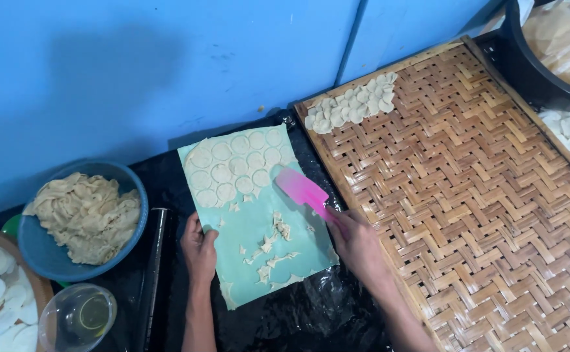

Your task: Scraping circular dough pieces from a stencil onto a bamboo tray using a spatula.

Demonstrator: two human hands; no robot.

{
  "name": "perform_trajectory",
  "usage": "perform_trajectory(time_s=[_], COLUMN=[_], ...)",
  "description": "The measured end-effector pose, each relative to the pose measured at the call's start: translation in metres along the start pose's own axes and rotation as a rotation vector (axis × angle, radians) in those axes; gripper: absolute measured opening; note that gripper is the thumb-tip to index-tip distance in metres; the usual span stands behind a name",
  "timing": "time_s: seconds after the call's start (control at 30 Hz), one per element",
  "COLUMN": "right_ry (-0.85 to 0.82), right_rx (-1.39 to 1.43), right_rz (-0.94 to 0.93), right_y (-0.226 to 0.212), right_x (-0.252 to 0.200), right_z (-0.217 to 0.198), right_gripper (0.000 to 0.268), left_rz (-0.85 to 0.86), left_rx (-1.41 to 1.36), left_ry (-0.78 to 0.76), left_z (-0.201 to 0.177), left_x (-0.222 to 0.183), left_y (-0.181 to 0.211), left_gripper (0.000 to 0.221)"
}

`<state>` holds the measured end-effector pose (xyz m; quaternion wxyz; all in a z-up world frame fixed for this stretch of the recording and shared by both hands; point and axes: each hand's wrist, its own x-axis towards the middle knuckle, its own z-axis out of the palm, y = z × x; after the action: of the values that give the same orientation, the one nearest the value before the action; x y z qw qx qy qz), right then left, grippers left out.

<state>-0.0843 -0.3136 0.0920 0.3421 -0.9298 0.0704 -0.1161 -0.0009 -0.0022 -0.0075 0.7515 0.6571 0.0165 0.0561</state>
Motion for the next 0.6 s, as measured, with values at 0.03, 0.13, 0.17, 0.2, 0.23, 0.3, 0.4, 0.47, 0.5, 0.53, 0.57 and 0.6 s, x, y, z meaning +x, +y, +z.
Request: perform_trajectory(time_s=[0.03,0.13,0.17,0.2,0.23,0.3,0.4,0.47,0.5,0.53,0.57,0.6], right_ry=[0.000,-0.017,-0.028,-0.039,-0.041,-0.071,-0.124,-0.121,-0.114,-0.114,-0.112,-0.110], right_rx=[0.001,-0.044,-0.055,-0.067,-0.069,-0.032,-0.021,-0.001,0.019,0.018,0.065,0.113], right_rz=[-0.002,0.016,0.014,0.012,0.011,0.009,0.079,0.071,0.065,0.065,0.059,0.052], right_y=[-0.004,-0.008,-0.005,-0.003,0.000,0.005,0.001,0.006,0.009,0.010,0.011,0.012], right_x=[0.002,0.006,0.007,0.008,0.010,0.012,0.017,0.017,0.016,0.016,0.017,0.017], right_z=[0.002,0.012,0.017,0.022,0.026,0.035,0.033,0.040,0.042,0.042,0.043,0.043], right_gripper=[0.030,0.030,0.030,0.031,0.031,0.032,0.032,0.033,0.033,0.033,0.034,0.035], left_rz=[0.002,-0.024,-0.019,-0.014,-0.015,-0.012,-0.013,-0.022,-0.030,-0.031,-0.012,0.007], left_rx=[0.000,0.016,0.016,0.017,0.016,0.033,0.031,0.023,0.014,0.014,0.011,0.009], left_ry=[0.002,0.006,0.001,-0.004,-0.002,0.003,0.004,0.007,0.005,0.005,-0.002,-0.008], left_z=[0.001,0.002,0.002,0.003,0.002,0.001,0.000,0.000,0.000,0.000,0.000,0.000], left_x=[0.000,0.000,-0.001,-0.001,0.000,0.000,0.002,0.002,0.002,0.001,0.001,0.001], left_y=[0.002,0.008,0.008,0.009,0.008,0.004,0.003,0.005,0.005,0.004,0.004,0.003], left_gripper=[0.049,0.048,0.048,0.049,0.049,0.048,0.049,0.049,0.049,0.049,0.048,0.048])
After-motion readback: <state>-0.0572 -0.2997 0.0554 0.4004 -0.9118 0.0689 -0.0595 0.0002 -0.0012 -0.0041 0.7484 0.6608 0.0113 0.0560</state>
